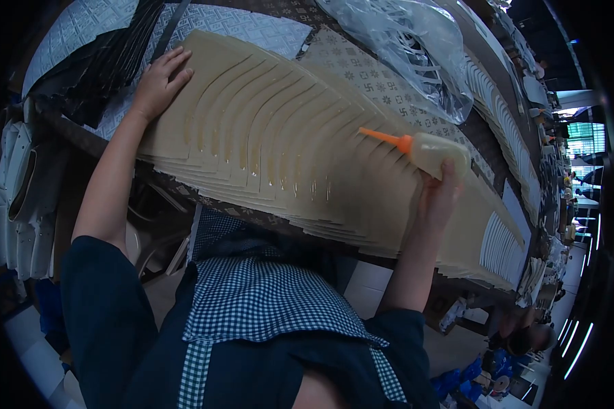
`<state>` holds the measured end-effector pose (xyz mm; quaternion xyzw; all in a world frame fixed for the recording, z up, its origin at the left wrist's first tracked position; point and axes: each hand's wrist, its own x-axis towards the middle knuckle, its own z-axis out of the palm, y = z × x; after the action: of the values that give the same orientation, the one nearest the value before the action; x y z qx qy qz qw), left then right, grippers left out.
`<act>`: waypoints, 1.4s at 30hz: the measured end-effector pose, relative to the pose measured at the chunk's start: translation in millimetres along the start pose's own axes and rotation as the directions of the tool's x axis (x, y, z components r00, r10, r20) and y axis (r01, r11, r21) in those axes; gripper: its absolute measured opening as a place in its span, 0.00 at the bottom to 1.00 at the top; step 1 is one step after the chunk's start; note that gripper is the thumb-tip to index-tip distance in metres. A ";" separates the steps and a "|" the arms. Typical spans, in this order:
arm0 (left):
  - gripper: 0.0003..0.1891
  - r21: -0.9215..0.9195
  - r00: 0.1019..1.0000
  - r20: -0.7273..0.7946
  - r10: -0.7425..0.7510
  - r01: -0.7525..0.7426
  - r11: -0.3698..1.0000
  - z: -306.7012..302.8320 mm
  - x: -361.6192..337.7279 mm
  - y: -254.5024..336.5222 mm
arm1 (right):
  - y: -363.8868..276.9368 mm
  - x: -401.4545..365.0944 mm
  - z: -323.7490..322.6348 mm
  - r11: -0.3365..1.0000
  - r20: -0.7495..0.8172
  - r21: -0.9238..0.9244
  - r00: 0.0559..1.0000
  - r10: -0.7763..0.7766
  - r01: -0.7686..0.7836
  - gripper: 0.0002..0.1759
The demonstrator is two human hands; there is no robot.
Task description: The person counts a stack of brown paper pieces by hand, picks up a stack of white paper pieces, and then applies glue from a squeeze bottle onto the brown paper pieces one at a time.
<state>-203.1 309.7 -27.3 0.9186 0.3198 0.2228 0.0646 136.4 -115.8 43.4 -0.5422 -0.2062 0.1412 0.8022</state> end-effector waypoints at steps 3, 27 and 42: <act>0.26 0.002 1.000 0.003 -0.002 0.002 1.000 -0.3 -0.5 0.5 | -5.7 5.0 -4.4 0.997 -0.117 -0.053 0.991 -0.058 0.052 0.19; 0.26 -0.006 1.000 0.012 -0.015 0.015 1.000 -1.6 -0.5 2.6 | 7.2 8.8 -8.3 0.993 -0.085 -0.118 0.996 -0.006 -0.004 0.20; 0.26 0.011 1.000 0.007 -0.008 0.008 1.000 -1.4 -0.3 2.3 | -1.4 1.2 -3.0 0.989 0.080 -0.102 0.990 0.114 -0.105 0.23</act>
<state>-202.6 307.6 -25.5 0.9185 0.3243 0.2177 0.0616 138.9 -118.3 44.0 -0.5845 -0.2170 0.1981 0.7563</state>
